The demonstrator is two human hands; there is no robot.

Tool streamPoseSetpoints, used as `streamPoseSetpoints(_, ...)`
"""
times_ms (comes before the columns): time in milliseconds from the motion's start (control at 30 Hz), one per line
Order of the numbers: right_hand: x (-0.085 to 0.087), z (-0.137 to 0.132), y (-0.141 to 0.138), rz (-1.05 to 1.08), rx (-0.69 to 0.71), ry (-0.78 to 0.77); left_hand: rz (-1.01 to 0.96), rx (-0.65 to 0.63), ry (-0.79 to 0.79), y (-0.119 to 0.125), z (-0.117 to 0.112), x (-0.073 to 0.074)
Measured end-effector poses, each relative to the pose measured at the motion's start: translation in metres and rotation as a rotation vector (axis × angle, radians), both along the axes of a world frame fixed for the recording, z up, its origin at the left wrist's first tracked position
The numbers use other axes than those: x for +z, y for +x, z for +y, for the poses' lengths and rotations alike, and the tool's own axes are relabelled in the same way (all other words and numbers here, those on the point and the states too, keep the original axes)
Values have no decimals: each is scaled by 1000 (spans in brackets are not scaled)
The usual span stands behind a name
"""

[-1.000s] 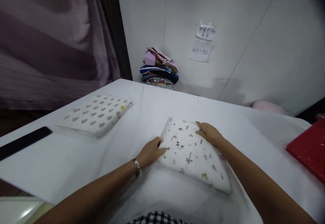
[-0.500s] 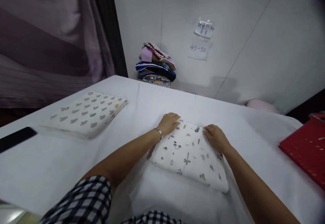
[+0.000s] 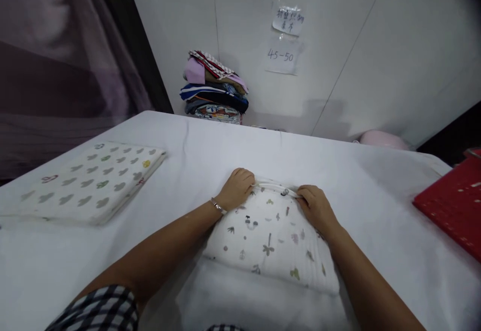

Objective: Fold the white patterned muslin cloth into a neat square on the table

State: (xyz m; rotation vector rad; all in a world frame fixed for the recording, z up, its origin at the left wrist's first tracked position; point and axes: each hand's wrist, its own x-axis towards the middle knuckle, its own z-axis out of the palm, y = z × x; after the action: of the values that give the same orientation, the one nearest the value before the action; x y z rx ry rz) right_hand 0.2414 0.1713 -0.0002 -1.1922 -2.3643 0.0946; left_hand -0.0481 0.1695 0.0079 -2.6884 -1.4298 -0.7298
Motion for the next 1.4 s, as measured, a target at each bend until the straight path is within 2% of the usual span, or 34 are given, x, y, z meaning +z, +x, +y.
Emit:
streamPoseSetpoints(200,9,7,3,-65,-46,-107,-74,10,-120,-4,18,6)
streamPoseSetpoints(300,10,15,1,-18,-88,-145,-110,121,-204,0,27,6)
streamPoseSetpoints(433,1,26,0,67,-116,-143,-99,269,-275,6,30,-1)
streamPoseSetpoints(500,-5,28,0,104,-125,-153,-104,255,-244,6,29,-4)
streamPoseSetpoints(600,-9,27,2,121,-156,-190,-121,163,-146,4,28,-8)
streamPoseSetpoints(700,-9,26,4,91,-165,-211,-96,97,-132,1,28,-11)
streamPoseSetpoints(1100,-7,24,5,132,-38,-124,-24,-22,-22,2,24,-6)
streamPoseSetpoints(1233,-1,20,3,58,-54,-159,-18,-16,-71,3,24,-7)
streamPoseSetpoints(1400,4,19,7,37,-130,-215,-121,175,-329,7,29,0)
